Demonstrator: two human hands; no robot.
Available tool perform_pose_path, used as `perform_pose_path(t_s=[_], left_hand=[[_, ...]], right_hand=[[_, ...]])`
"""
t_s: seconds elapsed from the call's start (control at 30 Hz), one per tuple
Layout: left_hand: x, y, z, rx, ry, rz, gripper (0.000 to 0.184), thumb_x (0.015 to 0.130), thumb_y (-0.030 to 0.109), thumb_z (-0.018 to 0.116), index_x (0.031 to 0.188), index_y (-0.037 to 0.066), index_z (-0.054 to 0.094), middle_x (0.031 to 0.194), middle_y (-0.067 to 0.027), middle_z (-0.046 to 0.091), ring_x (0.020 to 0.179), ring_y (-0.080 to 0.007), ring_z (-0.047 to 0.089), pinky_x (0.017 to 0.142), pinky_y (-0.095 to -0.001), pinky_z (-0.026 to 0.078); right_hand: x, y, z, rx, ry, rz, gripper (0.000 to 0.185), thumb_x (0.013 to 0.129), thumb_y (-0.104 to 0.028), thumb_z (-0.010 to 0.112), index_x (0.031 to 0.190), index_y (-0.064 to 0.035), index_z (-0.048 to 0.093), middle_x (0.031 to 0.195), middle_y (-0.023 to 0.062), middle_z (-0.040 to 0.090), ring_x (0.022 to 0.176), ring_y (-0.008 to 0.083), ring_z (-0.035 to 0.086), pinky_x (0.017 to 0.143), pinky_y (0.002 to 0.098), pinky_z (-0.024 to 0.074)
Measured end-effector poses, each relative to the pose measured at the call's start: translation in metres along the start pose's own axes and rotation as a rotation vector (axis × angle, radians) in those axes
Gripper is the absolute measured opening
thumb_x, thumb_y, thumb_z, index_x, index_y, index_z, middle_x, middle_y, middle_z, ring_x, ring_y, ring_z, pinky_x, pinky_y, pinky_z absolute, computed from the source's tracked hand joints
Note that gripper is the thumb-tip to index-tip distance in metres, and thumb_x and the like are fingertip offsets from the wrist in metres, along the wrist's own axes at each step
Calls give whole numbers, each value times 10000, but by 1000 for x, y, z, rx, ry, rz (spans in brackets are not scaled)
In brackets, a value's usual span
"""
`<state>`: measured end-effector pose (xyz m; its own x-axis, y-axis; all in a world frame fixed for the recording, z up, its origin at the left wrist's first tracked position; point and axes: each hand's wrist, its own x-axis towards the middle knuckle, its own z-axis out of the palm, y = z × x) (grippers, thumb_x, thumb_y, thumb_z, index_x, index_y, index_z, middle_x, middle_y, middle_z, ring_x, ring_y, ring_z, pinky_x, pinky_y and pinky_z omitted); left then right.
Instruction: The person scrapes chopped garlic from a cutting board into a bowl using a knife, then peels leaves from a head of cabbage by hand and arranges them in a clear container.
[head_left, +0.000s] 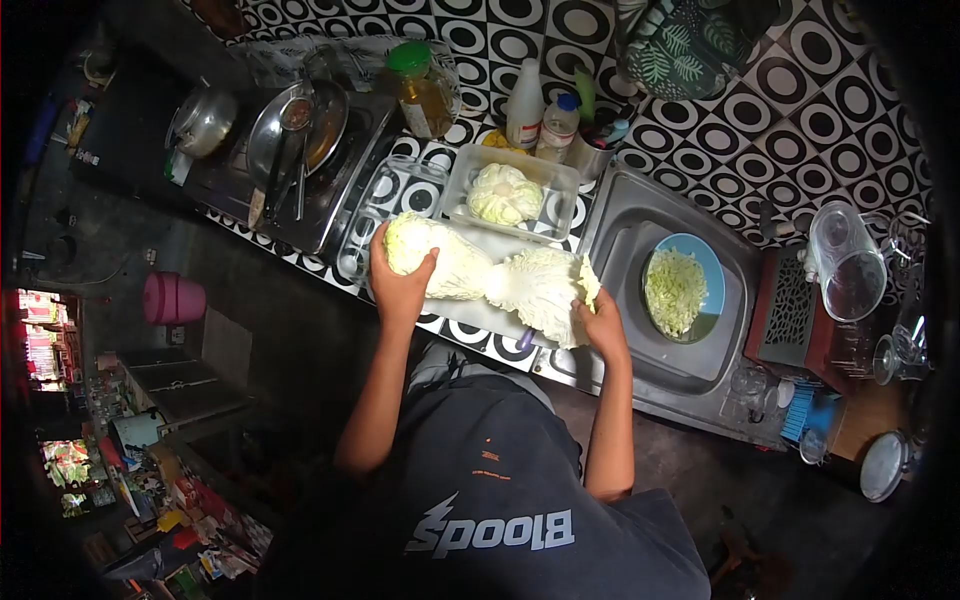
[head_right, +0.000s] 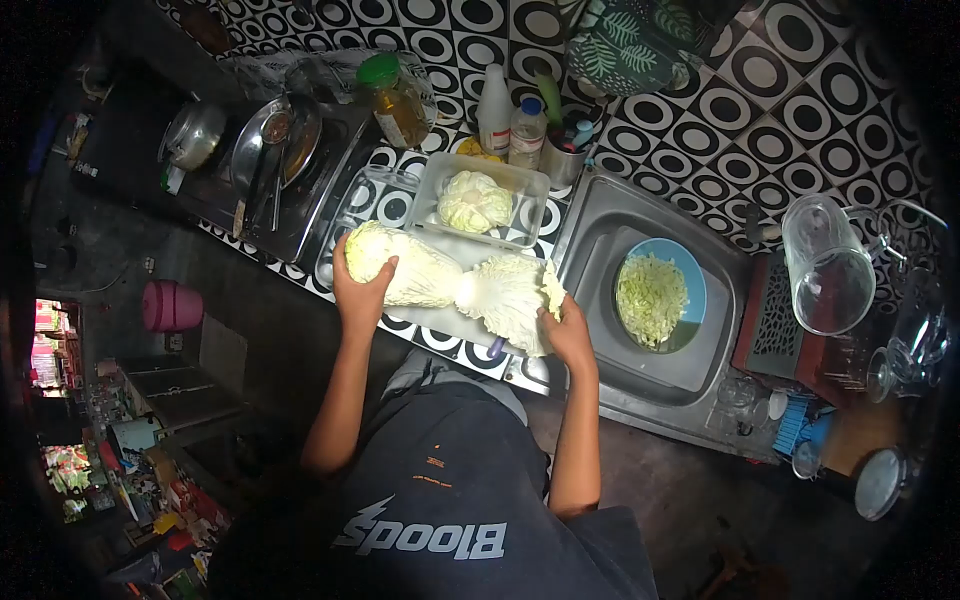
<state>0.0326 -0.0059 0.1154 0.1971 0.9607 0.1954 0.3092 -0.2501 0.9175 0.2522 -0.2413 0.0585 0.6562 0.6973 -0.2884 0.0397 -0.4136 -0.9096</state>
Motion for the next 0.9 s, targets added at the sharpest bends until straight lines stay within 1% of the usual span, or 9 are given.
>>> perform_pose_path(t_s=[0.1, 0.2, 0.3, 0.4, 0.5, 0.6, 0.67, 0.8, 0.9], left_hand=[[10, -18, -2, -71, 20, -61, 755, 710, 146, 850, 1333, 0, 449, 1227, -184, 562, 1148, -279, 544, 994, -378, 438], [20, -23, -7, -42, 25, -145, 736, 723, 155, 850, 1309, -22, 442, 1176, -190, 577, 1074, -262, 576, 939, -369, 471], [28, -30, -10, -58, 13, -188, 706, 735, 150, 849, 1275, -53, 443, 1164, -183, 585, 1023, -240, 595, 892, -354, 492], [36, -37, -14, -131, -9, -215, 685, 744, 149, 847, 1261, -57, 449, 1160, -177, 590, 1013, -225, 596, 879, -336, 494], [44, -38, -15, -192, -28, -233, 646, 752, 147, 843, 1236, -55, 465, 1136, -167, 602, 993, -215, 600, 860, -326, 497], [53, -35, -20, -225, -65, -268, 604, 759, 142, 836, 1207, -51, 480, 1109, -158, 613, 978, -206, 603, 844, -321, 497], [58, -33, -22, -199, -67, -305, 576, 765, 137, 830, 1191, -47, 489, 1096, -152, 618, 971, -202, 604, 834, -315, 497], [66, -45, -25, -317, -94, -327, 569, 784, 120, 806, 1222, -40, 479, 1149, -151, 603, 1008, -209, 598, 856, -308, 490], [69, -52, -29, -389, -109, -382, 597, 797, 111, 792, 1264, -45, 456, 1185, -152, 589, 1038, -216, 596, 887, -310, 485]], right_hand=[[0, 5, -1, 4, 2, 2, 367, 914, -81, 611, 1266, 8, 560, 1137, 93, 661, 1035, 162, 589, 929, 311, 451], [-4, -2, -3, -101, 70, -43, 418, 900, -140, 638, 1269, 27, 537, 1147, 163, 656, 1048, 241, 614, 933, 343, 457], [-6, -8, -5, -293, 79, 12, 488, 867, -183, 650, 1282, 20, 494, 1174, 259, 620, 1117, 399, 592, 960, 416, 449], [-10, -12, 1, -313, 98, 26, 523, 856, -203, 662, 1288, 26, 476, 1178, 282, 606, 1136, 436, 567, 965, 442, 443], [-10, -5, 8, -340, 77, 39, 524, 857, -200, 660, 1291, 31, 478, 1195, 276, 602, 1152, 427, 563, 979, 439, 437], [-11, 2, 13, -390, 80, 54, 621, 868, -255, 663, 1357, 49, 430, 1276, 306, 553, 1217, 423, 532, 1023, 420, 421], [-12, 6, 13, -404, 82, 39, 658, 867, -259, 663, 1387, 51, 403, 1324, 303, 520, 1255, 418, 502, 1051, 417, 402], [-13, 24, 11, -437, 158, 106, 743, 848, -232, 676, 1455, 22, 333, 1413, 297, 441, 1310, 418, 449, 1093, 403, 369], [-24, 18, 10, -535, 229, 53, 816, 843, -256, 686, 1488, 26, 272, 1442, 310, 404, 1334, 423, 426, 1107, 397, 361]])
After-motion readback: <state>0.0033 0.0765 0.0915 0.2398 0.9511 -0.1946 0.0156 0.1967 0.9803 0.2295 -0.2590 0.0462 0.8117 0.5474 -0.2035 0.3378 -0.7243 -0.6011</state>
